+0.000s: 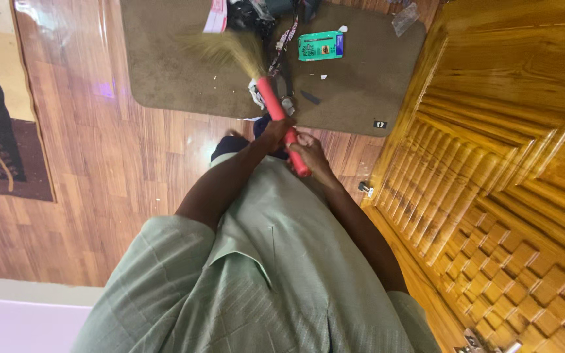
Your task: The person sweeps a pile of debris across a wooden floor using a broom.
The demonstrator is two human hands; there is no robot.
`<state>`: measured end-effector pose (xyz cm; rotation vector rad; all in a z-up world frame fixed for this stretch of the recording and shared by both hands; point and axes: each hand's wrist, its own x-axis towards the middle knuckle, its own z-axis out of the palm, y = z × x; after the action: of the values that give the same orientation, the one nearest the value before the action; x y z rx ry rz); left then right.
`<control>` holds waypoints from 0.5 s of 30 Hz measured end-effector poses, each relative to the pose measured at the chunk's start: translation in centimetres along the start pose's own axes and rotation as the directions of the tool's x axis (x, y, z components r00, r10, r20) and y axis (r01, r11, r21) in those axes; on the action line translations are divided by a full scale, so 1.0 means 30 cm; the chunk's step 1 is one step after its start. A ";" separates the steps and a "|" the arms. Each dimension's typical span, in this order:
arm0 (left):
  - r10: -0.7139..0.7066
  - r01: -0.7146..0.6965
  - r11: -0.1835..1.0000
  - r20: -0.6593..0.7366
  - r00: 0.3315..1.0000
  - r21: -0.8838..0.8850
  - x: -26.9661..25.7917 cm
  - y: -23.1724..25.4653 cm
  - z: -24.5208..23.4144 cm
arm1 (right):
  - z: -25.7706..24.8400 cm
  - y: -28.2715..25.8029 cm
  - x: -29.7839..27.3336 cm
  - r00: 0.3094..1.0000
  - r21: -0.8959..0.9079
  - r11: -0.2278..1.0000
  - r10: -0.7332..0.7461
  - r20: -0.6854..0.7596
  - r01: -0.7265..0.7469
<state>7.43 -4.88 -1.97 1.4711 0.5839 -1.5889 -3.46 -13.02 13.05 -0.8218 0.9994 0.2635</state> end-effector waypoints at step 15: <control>0.569 -0.572 0.809 0.066 0.820 0.134 -0.277 -0.039 -0.064 | 0.218 0.107 -0.260 0.893 -0.315 0.836 -0.433 0.123 0.449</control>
<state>6.88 -0.42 5.36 1.5471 -0.0145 -1.1781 -5.23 -4.91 19.75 -1.3298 0.6992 0.0509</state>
